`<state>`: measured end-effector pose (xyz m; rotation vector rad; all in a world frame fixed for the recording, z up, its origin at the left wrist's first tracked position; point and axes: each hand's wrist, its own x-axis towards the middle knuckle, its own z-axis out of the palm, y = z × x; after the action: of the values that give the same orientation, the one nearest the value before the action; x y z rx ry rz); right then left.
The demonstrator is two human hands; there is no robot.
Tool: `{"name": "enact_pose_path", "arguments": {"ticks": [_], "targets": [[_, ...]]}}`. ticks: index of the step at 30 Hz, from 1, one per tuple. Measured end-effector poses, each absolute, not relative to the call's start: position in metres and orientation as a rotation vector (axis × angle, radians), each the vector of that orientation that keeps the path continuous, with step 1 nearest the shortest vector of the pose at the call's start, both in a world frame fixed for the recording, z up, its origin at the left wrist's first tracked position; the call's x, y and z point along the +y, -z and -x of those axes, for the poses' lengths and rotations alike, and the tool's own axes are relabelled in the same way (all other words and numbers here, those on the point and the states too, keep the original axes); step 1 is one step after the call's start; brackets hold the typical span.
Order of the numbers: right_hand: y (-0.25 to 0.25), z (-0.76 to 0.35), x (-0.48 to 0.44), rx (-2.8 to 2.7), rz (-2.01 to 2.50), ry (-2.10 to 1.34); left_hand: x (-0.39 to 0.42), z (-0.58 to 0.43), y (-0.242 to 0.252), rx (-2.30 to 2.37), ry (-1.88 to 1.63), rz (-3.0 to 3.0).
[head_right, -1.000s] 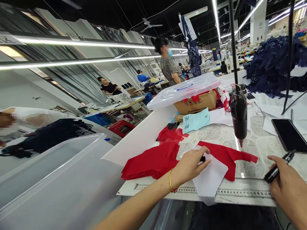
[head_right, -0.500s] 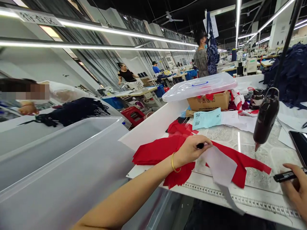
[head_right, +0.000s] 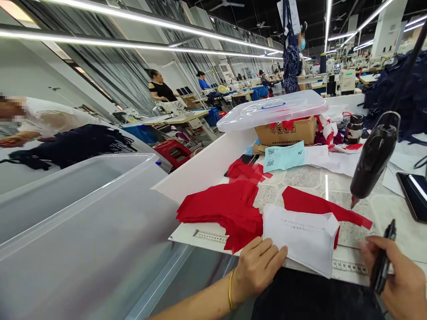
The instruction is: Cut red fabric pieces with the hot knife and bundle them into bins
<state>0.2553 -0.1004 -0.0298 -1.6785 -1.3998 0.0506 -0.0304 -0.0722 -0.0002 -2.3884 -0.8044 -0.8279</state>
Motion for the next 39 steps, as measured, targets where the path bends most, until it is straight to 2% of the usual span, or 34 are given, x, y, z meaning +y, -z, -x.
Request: {"name": "enact_pose_path", "arguments": {"ticks": [3, 8, 12, 16, 21, 27, 31, 36, 39], "targets": [[0.023, -0.224, -0.113, -1.540, 1.535, -0.113, -0.082, 0.020, -0.004, -0.895, 0.885, 2.373], [0.021, -0.200, -0.116, -1.450, 1.533, -0.234, -0.100, -0.003, -0.006, -1.003, 1.008, 2.411], [0.015, -0.200, -0.102, -1.453, 1.485, -0.417, -0.117, -0.013, 0.012, -0.752, 1.137, 2.512], [0.004, -0.205, -0.073, -1.756, 1.271, -0.641, -0.118, -0.006, 0.009, -0.535, 1.068, 2.701], [-0.015, -0.200, -0.032, -2.040, 1.157, -0.892, -0.088, 0.015, -0.024, -0.819, 0.874, 2.757], [-0.022, -0.177, 0.000, -2.210, 1.038, -0.861, -0.050, 0.032, -0.013, -1.028, 0.707, 2.678], [-0.013, -0.165, 0.013, -2.217, 1.116, -0.788, -0.043, 0.037, 0.000, -1.077, 0.762, 2.729], [-0.014, -0.168, 0.009, -1.971, 1.220, -0.475, -0.048, 0.036, 0.012, -1.111, 0.812, 2.752], [-0.018, -0.173, -0.010, -1.764, 1.192, -0.569, -0.049, 0.036, 0.016, -1.134, 0.811, 2.762]]}}
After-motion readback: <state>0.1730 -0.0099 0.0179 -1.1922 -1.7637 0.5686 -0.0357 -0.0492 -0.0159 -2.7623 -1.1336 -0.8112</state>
